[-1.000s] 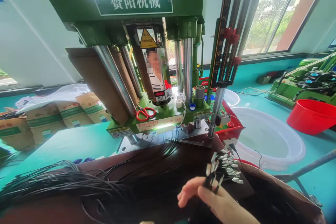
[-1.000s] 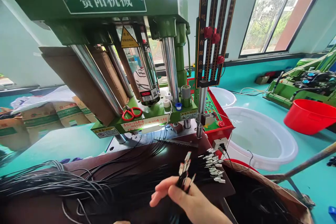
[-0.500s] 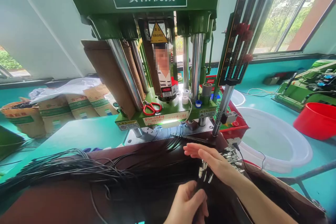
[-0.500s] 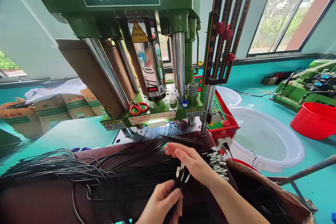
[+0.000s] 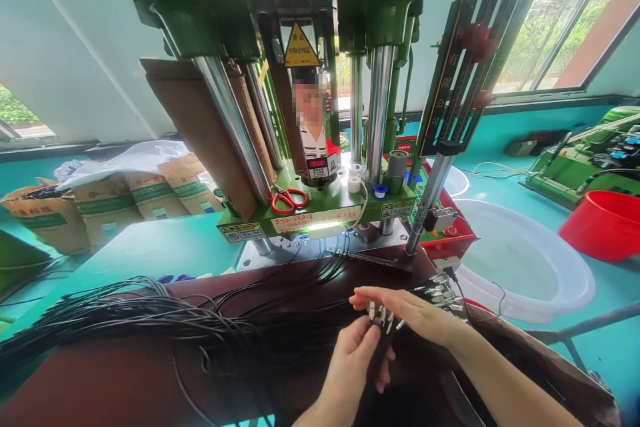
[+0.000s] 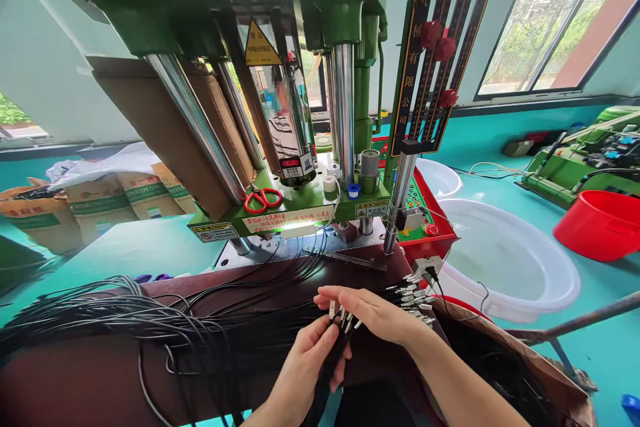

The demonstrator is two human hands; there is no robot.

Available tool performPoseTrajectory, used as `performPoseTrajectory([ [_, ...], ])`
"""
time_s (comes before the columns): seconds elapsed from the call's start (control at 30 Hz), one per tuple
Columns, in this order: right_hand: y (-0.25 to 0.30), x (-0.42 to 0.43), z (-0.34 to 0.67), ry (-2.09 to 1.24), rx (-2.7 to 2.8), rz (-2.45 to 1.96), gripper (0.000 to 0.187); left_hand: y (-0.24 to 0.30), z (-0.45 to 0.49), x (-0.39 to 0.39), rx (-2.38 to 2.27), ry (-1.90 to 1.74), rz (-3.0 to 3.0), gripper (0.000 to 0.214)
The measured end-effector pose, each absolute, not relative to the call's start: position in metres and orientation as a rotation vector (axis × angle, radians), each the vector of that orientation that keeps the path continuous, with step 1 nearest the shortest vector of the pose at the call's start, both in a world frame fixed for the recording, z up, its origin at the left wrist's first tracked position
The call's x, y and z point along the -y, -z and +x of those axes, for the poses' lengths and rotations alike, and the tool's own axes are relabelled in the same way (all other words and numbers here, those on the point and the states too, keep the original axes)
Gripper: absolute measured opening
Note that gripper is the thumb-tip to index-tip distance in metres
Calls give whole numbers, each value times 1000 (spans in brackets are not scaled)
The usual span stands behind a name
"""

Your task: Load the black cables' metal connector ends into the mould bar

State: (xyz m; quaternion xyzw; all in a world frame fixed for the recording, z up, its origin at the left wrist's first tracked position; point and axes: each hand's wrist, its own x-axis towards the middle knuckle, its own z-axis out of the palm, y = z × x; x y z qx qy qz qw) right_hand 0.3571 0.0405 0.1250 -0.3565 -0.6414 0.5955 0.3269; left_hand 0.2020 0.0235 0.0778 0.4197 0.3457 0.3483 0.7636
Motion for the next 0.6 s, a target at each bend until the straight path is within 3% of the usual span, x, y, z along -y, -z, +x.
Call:
performPoseTrajectory([
  [0.3,-124,-54,350,-1534,1521,-955,41,-81,205,-28,-822,-638,952,23],
  [0.6,-159,-63,339,-1378,2147,-1060,45,-93,209,-39,-773,-614,920,38],
])
